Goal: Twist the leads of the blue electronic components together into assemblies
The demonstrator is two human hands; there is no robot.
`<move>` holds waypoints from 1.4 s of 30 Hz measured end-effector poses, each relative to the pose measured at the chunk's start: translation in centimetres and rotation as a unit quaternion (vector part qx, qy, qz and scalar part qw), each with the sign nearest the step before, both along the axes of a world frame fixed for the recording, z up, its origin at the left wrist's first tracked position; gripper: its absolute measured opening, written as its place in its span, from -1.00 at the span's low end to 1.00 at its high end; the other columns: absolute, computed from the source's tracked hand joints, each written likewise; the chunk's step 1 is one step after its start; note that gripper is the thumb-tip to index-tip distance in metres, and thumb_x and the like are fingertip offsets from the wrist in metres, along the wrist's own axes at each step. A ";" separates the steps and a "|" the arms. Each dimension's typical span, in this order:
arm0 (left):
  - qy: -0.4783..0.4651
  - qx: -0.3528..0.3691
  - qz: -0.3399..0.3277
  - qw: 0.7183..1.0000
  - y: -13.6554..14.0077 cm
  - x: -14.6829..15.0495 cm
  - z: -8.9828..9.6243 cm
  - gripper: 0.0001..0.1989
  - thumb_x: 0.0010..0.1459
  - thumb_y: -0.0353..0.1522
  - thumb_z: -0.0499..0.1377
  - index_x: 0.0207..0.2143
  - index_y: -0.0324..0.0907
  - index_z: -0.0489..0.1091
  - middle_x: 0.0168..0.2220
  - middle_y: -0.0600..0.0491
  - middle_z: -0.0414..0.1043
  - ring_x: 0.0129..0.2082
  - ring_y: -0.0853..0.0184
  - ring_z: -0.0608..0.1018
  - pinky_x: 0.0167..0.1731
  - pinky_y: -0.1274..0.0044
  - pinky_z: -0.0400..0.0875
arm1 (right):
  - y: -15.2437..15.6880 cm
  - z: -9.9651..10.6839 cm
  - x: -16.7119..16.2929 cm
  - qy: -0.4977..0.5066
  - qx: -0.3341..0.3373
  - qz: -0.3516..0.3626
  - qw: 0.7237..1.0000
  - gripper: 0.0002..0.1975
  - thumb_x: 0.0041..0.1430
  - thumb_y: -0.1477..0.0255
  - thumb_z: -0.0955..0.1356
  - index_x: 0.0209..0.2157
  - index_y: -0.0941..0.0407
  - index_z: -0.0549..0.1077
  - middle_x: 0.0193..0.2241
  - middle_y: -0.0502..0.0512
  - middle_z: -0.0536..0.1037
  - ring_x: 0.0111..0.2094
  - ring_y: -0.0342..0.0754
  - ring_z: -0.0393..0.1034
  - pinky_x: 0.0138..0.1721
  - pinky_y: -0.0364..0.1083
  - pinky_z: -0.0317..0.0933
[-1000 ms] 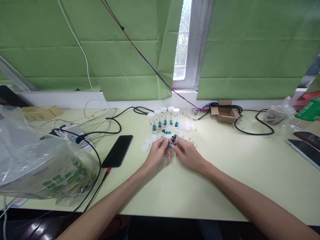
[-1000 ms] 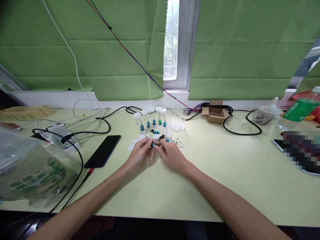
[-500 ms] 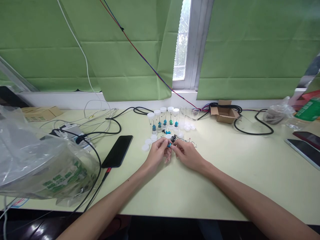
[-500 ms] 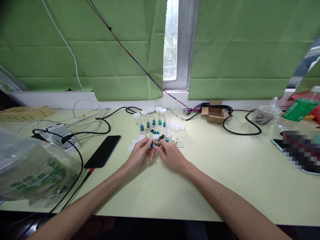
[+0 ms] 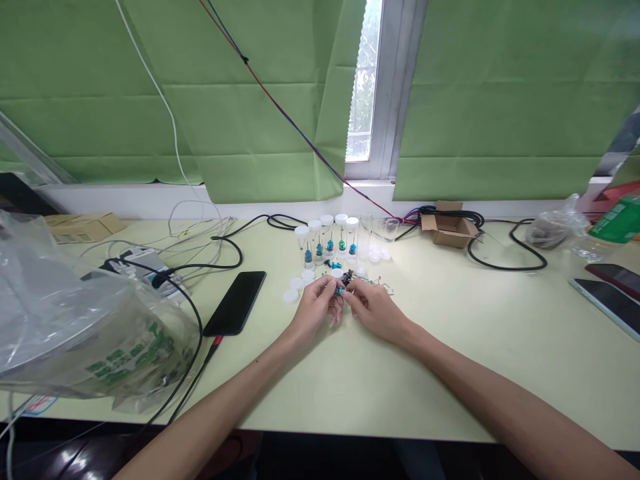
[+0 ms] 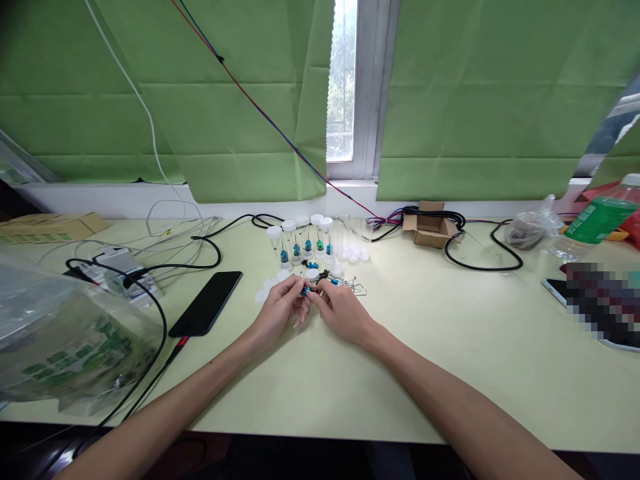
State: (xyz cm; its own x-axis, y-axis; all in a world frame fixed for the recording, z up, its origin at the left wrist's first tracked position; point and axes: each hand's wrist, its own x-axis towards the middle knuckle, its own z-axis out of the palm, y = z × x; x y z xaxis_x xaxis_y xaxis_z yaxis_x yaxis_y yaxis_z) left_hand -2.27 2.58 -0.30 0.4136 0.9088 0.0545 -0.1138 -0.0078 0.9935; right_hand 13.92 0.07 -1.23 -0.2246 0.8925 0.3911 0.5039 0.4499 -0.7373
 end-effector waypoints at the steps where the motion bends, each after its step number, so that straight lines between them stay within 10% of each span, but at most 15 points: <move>1: -0.001 0.001 0.000 1.000 0.0 0.0 0.0 -0.74 0.27 -0.17 0.09 -0.33 -0.19 0.32 -0.58 0.13 0.30 -0.69 0.46 0.36 -0.69 0.61 0.26 | 0.0 0.0 0.0 0.000 0.000 0.000 1.000 -0.78 0.35 0.36 0.23 -0.41 0.08 0.28 -0.60 -0.10 0.36 -0.58 -0.16 0.20 -0.47 -0.15 0.07; 26: -0.003 -0.004 -0.006 1.000 -0.1 0.0 0.2 -0.74 0.26 -0.17 0.09 -0.33 -0.19 0.33 -0.57 0.14 0.28 -0.69 0.46 0.37 -0.70 0.61 0.26 | 0.1 -0.1 0.0 -0.007 0.003 -0.004 1.000 -0.68 0.38 0.32 0.19 -0.49 0.08 0.24 -0.61 -0.08 0.36 -0.58 -0.15 0.21 -0.48 -0.14 0.07; 35: -0.026 0.006 0.005 1.000 -0.2 0.1 0.5 -0.75 0.25 -0.17 0.11 -0.34 -0.18 0.33 -0.61 0.16 0.28 -0.70 0.47 0.34 -0.67 0.61 0.25 | -0.2 -0.2 -0.1 0.016 0.015 0.004 1.000 -0.82 0.32 0.33 0.27 -0.11 0.09 0.36 -0.59 -0.11 0.41 -0.58 -0.15 0.28 -0.47 -0.16 0.13; 42: -0.020 0.002 0.005 1.000 -0.4 0.2 0.6 -0.73 0.23 -0.14 0.14 -0.35 -0.17 0.33 -0.63 0.16 0.27 -0.70 0.45 0.35 -0.68 0.61 0.24 | -0.1 -0.2 0.0 0.020 0.019 0.005 1.000 -0.87 0.32 0.36 0.26 -0.17 0.10 0.36 -0.60 -0.11 0.40 -0.60 -0.16 0.26 -0.49 -0.16 0.11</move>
